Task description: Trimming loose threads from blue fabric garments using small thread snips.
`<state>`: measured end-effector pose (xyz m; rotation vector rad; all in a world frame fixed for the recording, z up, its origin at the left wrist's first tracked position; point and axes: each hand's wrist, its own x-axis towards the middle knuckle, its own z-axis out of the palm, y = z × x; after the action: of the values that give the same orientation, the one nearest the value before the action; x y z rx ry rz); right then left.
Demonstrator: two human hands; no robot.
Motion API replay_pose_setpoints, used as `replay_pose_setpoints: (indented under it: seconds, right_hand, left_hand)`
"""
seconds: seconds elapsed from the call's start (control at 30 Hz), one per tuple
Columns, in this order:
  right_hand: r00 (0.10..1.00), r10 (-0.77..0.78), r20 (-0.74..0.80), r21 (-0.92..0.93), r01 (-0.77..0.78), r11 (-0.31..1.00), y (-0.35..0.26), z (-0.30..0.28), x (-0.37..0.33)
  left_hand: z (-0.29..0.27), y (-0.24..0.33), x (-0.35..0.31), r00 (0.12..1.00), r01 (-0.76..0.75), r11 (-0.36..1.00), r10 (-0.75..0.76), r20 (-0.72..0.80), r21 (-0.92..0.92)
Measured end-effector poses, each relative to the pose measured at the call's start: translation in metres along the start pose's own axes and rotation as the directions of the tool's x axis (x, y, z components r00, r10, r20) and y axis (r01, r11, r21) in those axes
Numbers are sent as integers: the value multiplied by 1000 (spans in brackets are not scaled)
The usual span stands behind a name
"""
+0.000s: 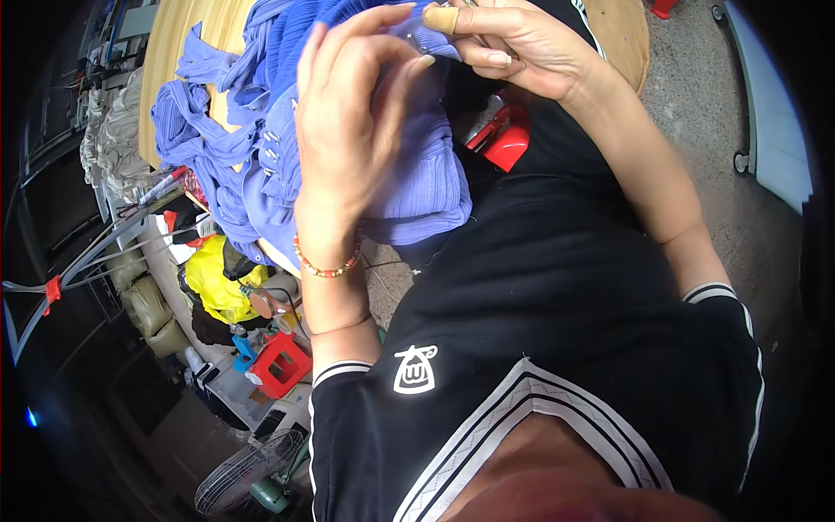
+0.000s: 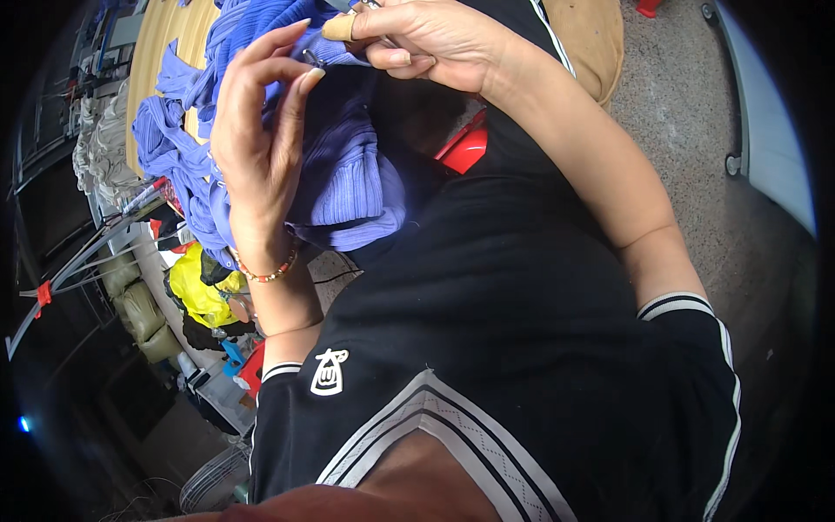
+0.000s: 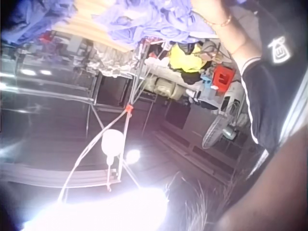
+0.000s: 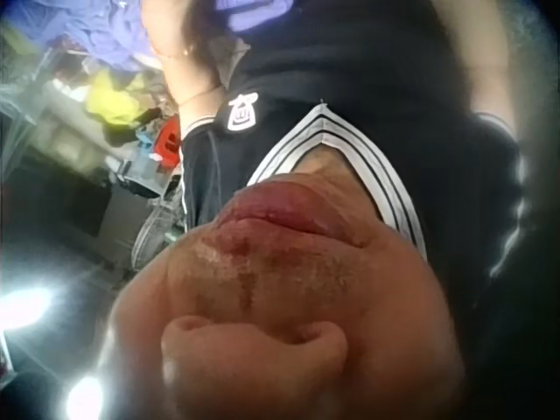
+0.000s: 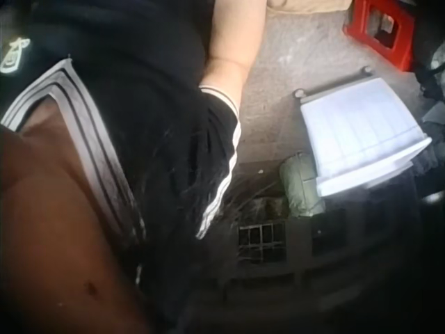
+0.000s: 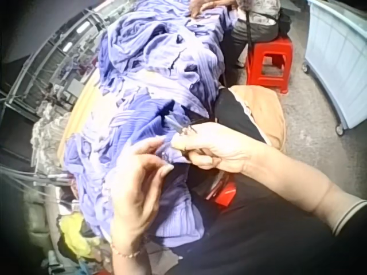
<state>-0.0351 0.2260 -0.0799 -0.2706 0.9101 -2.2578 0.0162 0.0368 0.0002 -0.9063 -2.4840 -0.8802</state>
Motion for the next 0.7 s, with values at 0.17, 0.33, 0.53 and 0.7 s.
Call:
replay_pose_setpoints:
  seconds: [0.17, 0.33, 0.53, 0.7]
  right_hand:
    - [973, 71, -219, -145, -104, 984, -17, 22, -8]
    - [742, -656, 136, -680, 552, 483, -3, 0, -14]
    - [231, -719, 655, -570, 776, -269, -25, 34, -1]
    - [754, -534, 382, -912, 400, -87, -39, 48, -44]
  left_hand:
    - [-4, -7, 7, 997, -4, 999, -1, 81, 52]
    - [-2, -10, 8, 961, 276, 941, -264, 84, -194]
    - [-2, -16, 5, 948, 319, 929, -311, 72, -189]
    - [-3, -14, 3, 941, 338, 924, -332, 65, -177]
